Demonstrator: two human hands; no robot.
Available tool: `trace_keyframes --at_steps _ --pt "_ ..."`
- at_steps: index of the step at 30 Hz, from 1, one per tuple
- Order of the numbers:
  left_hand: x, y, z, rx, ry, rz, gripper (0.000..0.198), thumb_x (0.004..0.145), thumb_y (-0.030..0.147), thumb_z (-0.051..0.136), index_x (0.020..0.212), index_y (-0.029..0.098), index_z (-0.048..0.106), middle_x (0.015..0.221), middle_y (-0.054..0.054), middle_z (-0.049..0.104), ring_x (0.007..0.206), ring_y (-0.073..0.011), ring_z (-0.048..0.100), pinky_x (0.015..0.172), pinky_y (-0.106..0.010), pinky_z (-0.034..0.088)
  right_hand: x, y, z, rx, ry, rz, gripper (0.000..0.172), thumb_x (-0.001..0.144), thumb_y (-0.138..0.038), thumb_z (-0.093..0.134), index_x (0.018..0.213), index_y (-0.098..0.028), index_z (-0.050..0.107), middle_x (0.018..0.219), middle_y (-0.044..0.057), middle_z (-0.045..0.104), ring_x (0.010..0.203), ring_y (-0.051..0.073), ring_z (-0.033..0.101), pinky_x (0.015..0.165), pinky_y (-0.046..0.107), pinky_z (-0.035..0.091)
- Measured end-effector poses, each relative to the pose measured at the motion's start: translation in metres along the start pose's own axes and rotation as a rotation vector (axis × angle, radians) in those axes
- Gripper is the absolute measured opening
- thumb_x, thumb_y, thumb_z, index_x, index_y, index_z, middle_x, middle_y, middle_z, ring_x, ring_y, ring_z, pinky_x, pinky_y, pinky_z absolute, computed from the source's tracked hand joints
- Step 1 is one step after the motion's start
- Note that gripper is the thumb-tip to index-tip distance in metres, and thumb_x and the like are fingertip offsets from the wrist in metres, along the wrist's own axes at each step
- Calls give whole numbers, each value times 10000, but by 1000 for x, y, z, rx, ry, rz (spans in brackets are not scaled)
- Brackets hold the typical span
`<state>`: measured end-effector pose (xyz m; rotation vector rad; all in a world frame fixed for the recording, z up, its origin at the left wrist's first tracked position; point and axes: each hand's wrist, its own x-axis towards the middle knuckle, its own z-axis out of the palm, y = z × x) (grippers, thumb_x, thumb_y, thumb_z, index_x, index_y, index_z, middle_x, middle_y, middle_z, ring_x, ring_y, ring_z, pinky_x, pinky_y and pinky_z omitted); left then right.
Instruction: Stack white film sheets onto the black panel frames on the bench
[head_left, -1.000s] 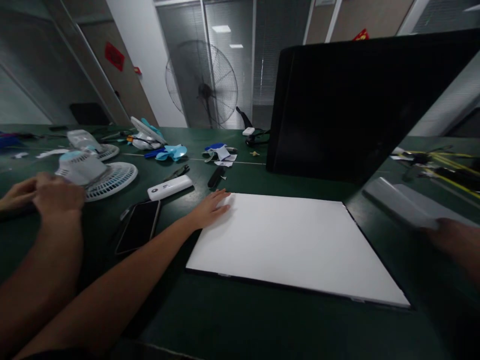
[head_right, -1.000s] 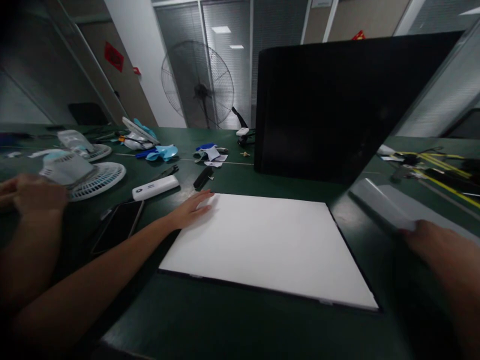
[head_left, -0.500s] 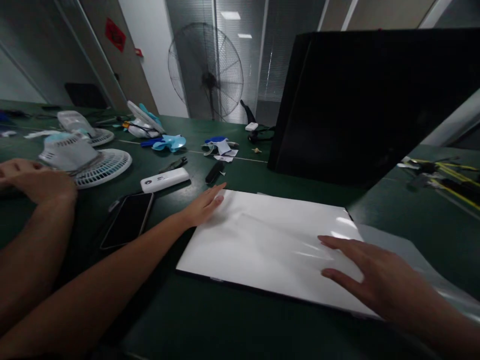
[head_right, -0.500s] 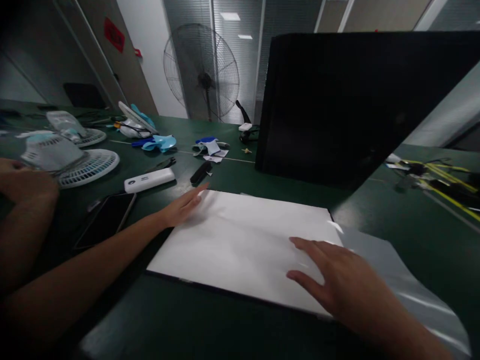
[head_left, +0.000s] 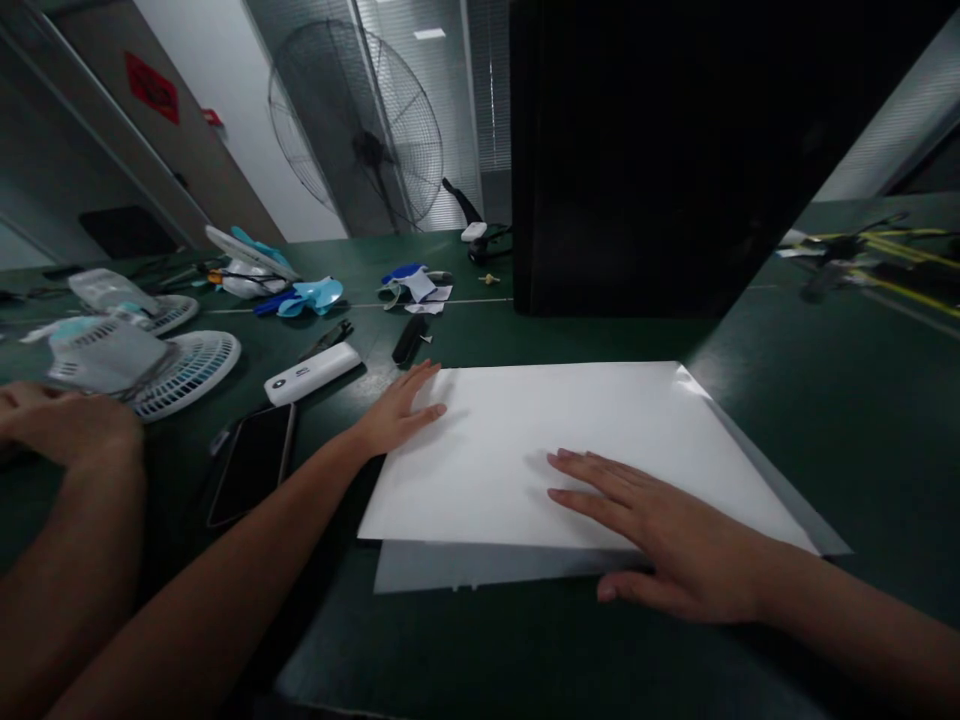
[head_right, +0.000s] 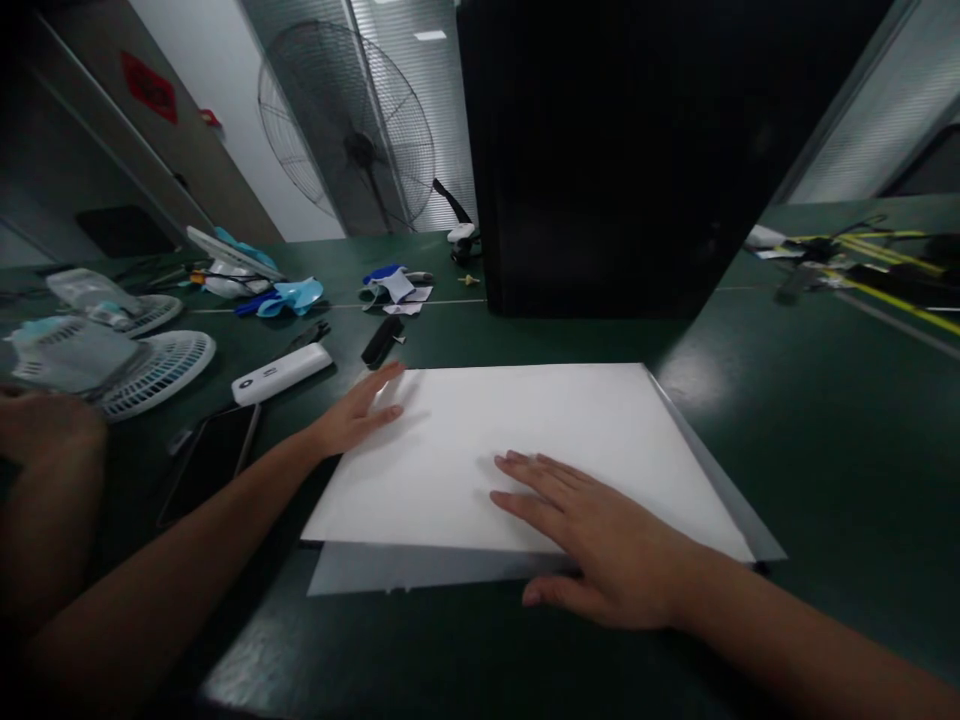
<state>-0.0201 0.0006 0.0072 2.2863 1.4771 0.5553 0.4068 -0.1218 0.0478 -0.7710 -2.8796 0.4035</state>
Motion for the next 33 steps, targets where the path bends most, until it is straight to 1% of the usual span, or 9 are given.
trace_keyframes --at_steps 4,7,13,16,20,23,28,30,33 --pt "-2 -4 -4 19 -56 55 954 934 785 567 1664 194 402 1788 -167 232 1633 -404 257 1332 -566 200 3 -1 -2 15 11 -48 583 1031 -551 628 1552 -293 581 1662 95 405 1529 345 413 1253 618 381" --pt "-2 -8 -3 3 -48 60 883 966 738 553 1652 198 423 1785 -170 239 1631 -390 271 1326 -557 225 4 -2 -1 29 3 2 595 1028 -550 632 1559 -287 577 1603 105 491 1467 338 497 1232 598 423" --pt "4 -16 4 4 47 38 729 1036 660 444 1575 176 525 1746 -179 343 1598 -359 366 1312 -538 286 6 2 4 14 -49 -55 791 1046 -594 597 1699 -231 335 1708 103 285 1581 305 319 1314 558 300" --pt "6 -20 7 -6 70 25 714 1028 650 457 1549 174 562 1710 -176 416 1580 -361 402 1314 -531 295 7 4 9 -39 -49 -78 746 1084 -548 543 1714 -241 289 1728 79 232 1601 277 271 1330 538 268" --pt "7 -21 7 15 55 13 733 1030 674 424 1522 161 605 1693 -166 447 1602 -353 361 1332 -522 251 7 3 15 -121 3 -92 651 1117 -472 490 1708 -267 307 1734 44 236 1610 247 254 1342 529 243" --pt "6 -18 5 38 27 25 803 1029 722 388 1525 127 601 1703 -188 418 1608 -366 343 1330 -531 250 6 1 16 -206 54 -93 648 1108 -466 510 1699 -277 325 1743 41 219 1608 256 264 1326 543 291" --pt "4 -11 3 69 21 26 827 1016 767 384 1534 159 595 1709 -169 415 1613 -373 324 1325 -551 256 8 -3 12 -326 137 -110 666 1072 -456 572 1675 -255 374 1733 59 264 1570 276 345 1258 537 417" --pt "3 -9 3 91 25 22 823 1017 757 393 1549 156 578 1722 -170 388 1621 -366 307 1328 -549 246 10 -5 12 -366 184 -133 562 1079 -414 554 1611 -249 477 1703 63 339 1529 283 408 1210 541 466" --pt "2 -7 3 106 27 17 785 1024 712 425 1550 148 574 1727 -177 372 1619 -360 315 1327 -546 250 12 -10 13 -390 290 -174 382 1103 -359 512 1444 -246 640 1515 58 582 1357 261 572 1101 496 539"
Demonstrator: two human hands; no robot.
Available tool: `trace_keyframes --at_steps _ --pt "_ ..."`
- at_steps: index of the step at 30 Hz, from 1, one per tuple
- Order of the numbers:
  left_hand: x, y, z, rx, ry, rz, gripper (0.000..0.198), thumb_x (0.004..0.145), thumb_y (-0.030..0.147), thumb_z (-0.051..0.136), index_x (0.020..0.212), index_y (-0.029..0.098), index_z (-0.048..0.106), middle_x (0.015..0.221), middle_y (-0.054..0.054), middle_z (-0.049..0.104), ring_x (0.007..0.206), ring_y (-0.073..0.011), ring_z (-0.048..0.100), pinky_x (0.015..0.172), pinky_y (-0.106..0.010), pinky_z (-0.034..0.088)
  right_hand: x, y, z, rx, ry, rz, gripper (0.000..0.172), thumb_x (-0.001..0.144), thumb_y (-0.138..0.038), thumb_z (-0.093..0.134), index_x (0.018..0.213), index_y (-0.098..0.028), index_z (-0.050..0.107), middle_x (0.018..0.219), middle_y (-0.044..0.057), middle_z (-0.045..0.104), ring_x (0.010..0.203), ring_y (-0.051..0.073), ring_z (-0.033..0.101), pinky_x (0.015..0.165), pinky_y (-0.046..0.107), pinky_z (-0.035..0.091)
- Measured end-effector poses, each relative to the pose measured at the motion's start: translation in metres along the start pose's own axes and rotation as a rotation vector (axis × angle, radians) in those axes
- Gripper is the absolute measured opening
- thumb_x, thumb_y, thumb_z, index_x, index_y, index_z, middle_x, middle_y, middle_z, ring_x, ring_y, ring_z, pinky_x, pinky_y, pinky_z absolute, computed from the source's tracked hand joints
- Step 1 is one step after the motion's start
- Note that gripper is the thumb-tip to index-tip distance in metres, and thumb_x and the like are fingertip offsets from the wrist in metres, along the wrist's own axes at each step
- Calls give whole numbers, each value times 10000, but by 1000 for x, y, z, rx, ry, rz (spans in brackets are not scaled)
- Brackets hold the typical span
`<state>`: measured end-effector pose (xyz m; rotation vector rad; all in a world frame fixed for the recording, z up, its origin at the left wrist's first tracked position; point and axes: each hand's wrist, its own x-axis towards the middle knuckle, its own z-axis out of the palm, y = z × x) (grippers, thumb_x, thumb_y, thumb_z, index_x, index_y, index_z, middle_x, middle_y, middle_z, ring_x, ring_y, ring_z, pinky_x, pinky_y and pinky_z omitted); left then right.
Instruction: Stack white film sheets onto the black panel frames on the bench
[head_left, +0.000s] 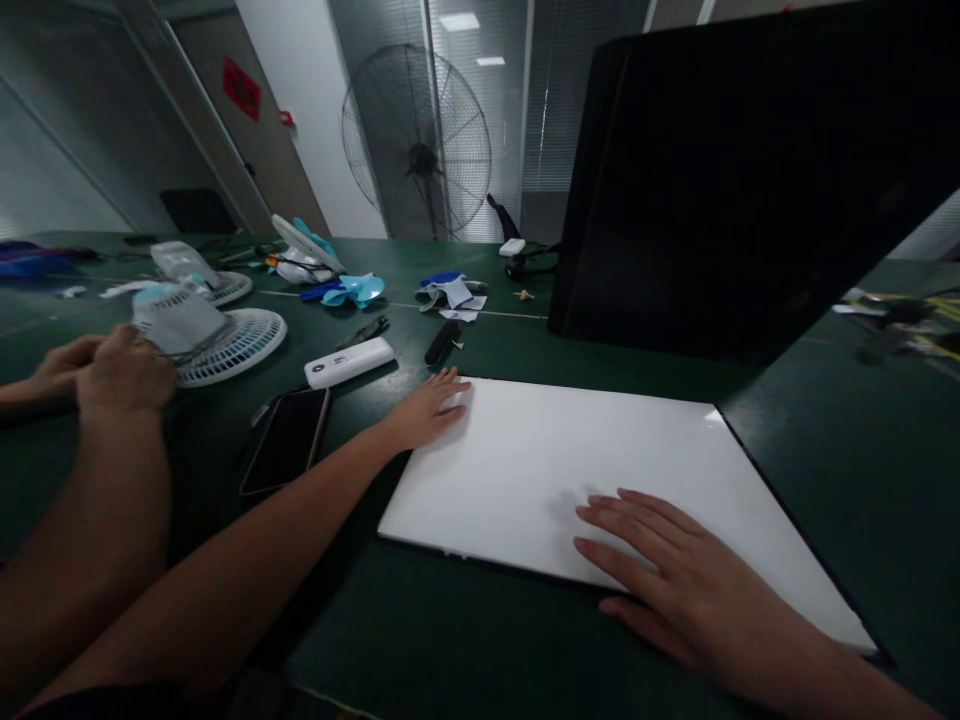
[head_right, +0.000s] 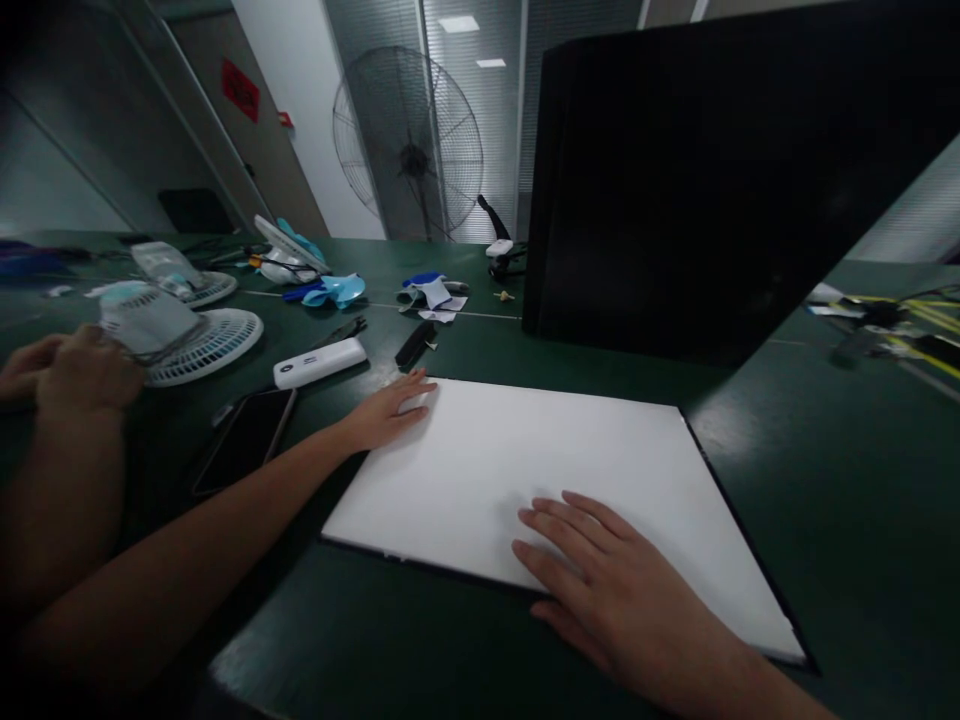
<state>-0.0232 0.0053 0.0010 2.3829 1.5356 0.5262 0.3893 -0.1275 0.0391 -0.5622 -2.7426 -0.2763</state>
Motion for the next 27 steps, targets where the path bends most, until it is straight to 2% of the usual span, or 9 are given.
trace_keyframes --at_steps 2,4,6,9,12,18,22,25,27 --pt "0 0 -1 -5 0 -8 757 1023 685 453 1538 148 587 1713 -176 401 1611 -360 334 1326 -543 258 2 -5 0 -24 101 -18 310 1107 -311 509 1330 -216 702 1300 55 700 1184 242 646 1021 459 556" --pt "0 0 -1 -20 3 -14 730 1019 672 473 1523 161 603 1700 -165 430 1604 -361 352 1324 -549 267 2 -12 -2 -51 196 -59 255 1090 -215 514 1212 -179 735 1136 45 731 1046 229 662 979 444 542" --pt "1 1 -2 -63 27 -20 702 1005 678 497 1484 185 640 1680 -155 466 1586 -368 386 1317 -560 284 2 -17 -6 -72 256 -109 267 1054 -104 486 1120 -150 741 1069 44 730 978 224 658 950 440 529" --pt "4 2 -1 -151 73 -42 651 987 697 521 1405 229 697 1621 -143 549 1549 -388 446 1300 -596 316 -1 -19 -15 -98 264 -177 279 1015 -52 473 1085 -114 737 1087 76 730 975 232 665 876 421 542" --pt "7 -1 2 -206 95 -68 643 1006 705 470 1382 240 708 1562 -137 614 1566 -383 421 1296 -616 316 -5 -16 -22 -135 259 -216 278 1013 -61 471 1107 -67 733 1137 127 730 997 245 676 818 398 564" --pt "10 -15 2 -346 174 -143 654 1021 702 399 1319 234 745 1604 -119 575 1488 -357 538 1307 -553 310 -16 -4 -25 -205 267 -207 316 1035 -88 459 1197 -46 726 1209 155 729 1083 267 695 820 388 604" --pt "11 -19 4 -470 204 -133 528 957 587 542 1269 221 761 1538 -109 643 1522 -350 496 1320 -542 284 -25 8 -27 -235 304 -229 319 1048 -86 452 1226 -36 712 1271 171 714 1175 289 687 837 393 612" --pt "10 -19 2 -529 145 -97 507 888 451 611 1302 188 738 1575 -137 603 1537 -354 473 1299 -565 317 -30 13 -34 -268 333 -228 325 1065 -92 441 1253 -47 703 1334 168 690 1250 288 666 895 400 609" --pt "7 -17 -1 -512 99 -71 536 845 383 652 1334 176 721 1613 -156 555 1526 -357 488 1283 -576 344 -33 15 -41 -269 308 -179 360 1070 -94 448 1351 -97 673 1385 135 671 1312 265 637 986 407 590"
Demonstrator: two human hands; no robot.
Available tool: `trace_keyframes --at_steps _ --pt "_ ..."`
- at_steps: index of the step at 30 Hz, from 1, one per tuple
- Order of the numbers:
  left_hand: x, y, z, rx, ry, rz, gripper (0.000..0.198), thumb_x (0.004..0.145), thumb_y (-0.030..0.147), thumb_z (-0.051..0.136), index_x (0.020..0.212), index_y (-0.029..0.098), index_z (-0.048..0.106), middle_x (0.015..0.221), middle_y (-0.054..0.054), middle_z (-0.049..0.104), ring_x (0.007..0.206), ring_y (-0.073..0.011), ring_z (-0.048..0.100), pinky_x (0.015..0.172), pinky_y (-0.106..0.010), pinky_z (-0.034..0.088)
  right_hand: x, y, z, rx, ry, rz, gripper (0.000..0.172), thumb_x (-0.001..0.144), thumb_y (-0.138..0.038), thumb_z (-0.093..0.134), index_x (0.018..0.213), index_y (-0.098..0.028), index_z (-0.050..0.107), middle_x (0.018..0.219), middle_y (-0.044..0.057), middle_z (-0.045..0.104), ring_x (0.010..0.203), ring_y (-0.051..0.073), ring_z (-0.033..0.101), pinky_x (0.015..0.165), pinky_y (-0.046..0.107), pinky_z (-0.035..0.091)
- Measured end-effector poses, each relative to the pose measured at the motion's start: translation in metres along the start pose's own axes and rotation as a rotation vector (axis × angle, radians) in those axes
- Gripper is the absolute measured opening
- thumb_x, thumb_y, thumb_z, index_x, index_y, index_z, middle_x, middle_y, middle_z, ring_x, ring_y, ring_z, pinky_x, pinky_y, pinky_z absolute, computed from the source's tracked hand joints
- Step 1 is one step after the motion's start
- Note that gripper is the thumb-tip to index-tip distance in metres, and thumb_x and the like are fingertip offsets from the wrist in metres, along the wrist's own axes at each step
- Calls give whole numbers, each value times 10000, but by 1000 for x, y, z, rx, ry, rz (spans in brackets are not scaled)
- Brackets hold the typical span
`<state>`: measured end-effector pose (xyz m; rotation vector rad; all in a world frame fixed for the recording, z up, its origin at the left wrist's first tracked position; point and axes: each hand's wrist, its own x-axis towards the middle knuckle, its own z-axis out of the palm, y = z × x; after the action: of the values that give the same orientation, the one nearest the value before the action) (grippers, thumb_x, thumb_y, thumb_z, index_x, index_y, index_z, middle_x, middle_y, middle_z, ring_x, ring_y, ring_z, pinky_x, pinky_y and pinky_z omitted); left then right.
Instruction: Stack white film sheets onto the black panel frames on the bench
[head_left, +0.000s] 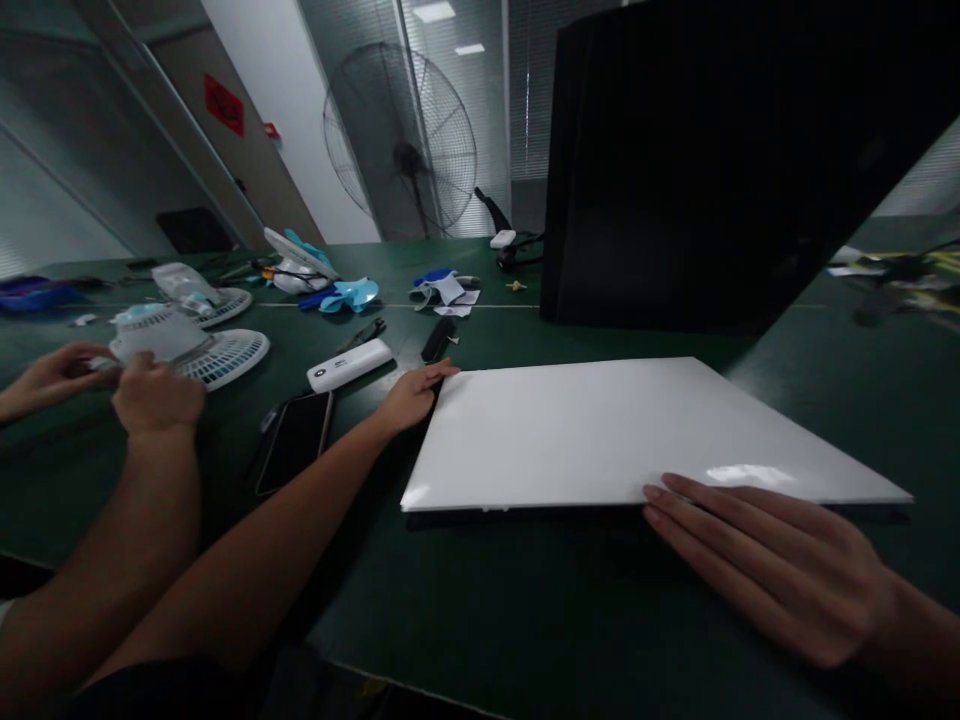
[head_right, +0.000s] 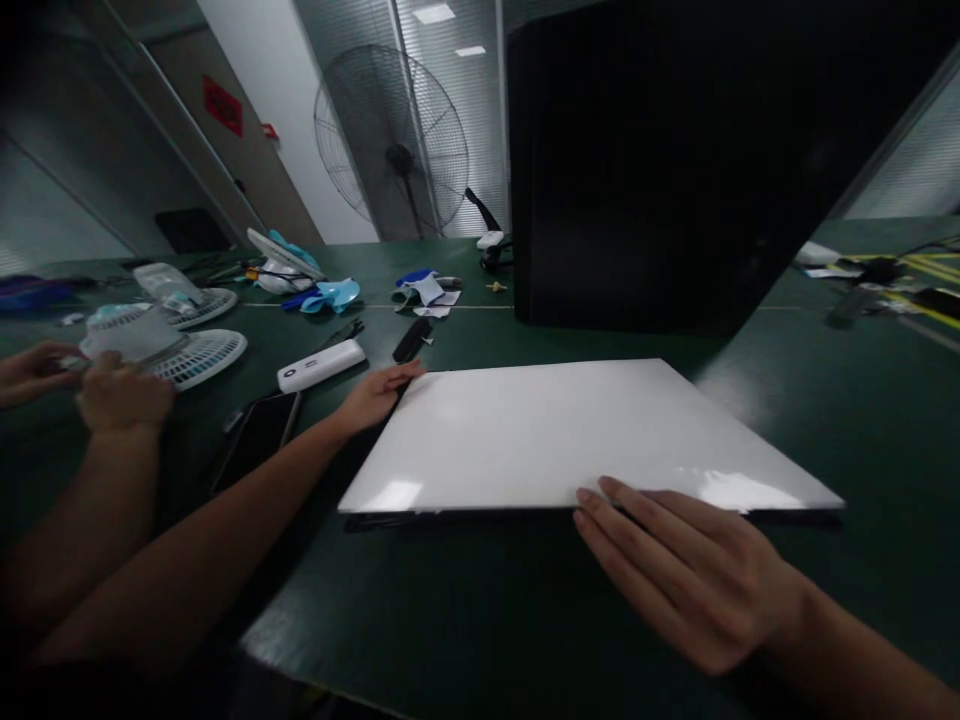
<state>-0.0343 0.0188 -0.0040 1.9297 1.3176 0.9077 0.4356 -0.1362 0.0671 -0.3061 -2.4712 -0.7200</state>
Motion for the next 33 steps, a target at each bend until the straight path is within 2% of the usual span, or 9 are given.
trace_keyframes --at_steps 4,8,10,14,16,19,21,26,33 --pt "-6 12 -3 114 -33 59 549 846 338 692 1369 170 709 1660 -175 481 1511 -344 511 1289 -580 333 -7 3 -14 19 -49 221 547 1095 -125 391 1621 -258 465 1436 49 648 1378 212 591 1209 424 454" --pt "-11 24 0 274 -57 165 568 846 349 762 1395 218 700 1678 -165 460 1501 -348 524 1262 -596 372 -15 9 -19 3 -46 294 552 1107 -196 334 1632 -299 470 1394 45 677 1328 229 627 1260 408 388" --pt "-12 30 2 358 -62 220 568 845 332 777 1400 240 700 1685 -150 454 1522 -349 497 1269 -607 356 -15 13 -20 -13 -40 278 559 1101 -177 341 1630 -296 474 1397 46 675 1331 233 624 1248 420 394" --pt "-12 35 5 417 -96 284 545 880 357 753 1418 291 690 1570 -78 613 1517 -307 511 1298 -597 318 -11 20 -19 -17 -3 225 519 1104 -135 391 1596 -253 508 1405 62 670 1314 231 635 1108 438 488" --pt "-11 34 6 400 -139 272 545 906 364 713 1445 302 671 1541 -51 642 1466 -275 573 1279 -548 380 -9 26 -16 -11 21 171 429 1074 -135 541 1490 -216 607 1366 72 691 1253 229 670 989 408 550" --pt "-9 30 6 377 -162 257 533 928 358 662 1458 296 667 1551 -33 629 1443 -255 597 1263 -504 421 -9 33 -5 -16 47 90 380 927 -98 783 1295 -148 700 1254 90 737 1150 224 712 868 359 598" --pt "-8 28 7 367 -163 255 526 930 363 652 1452 296 676 1540 -25 636 1453 -257 586 1279 -503 402 -11 36 5 -6 54 73 415 876 -89 832 1268 -117 698 1208 104 746 1126 225 719 848 348 614" --pt "-7 29 7 351 -177 261 511 952 385 624 1453 298 681 1542 -18 629 1468 -260 568 1290 -519 383 -15 36 19 -30 21 49 427 922 -131 790 1331 -118 668 1224 121 735 1123 245 714 851 375 625" --pt "-9 31 7 359 -175 248 544 933 382 626 1473 317 659 1554 -7 620 1483 -260 551 1292 -520 365 2 29 2 13 48 97 301 932 5 694 1222 -73 685 1171 119 745 1114 206 715 874 327 609"
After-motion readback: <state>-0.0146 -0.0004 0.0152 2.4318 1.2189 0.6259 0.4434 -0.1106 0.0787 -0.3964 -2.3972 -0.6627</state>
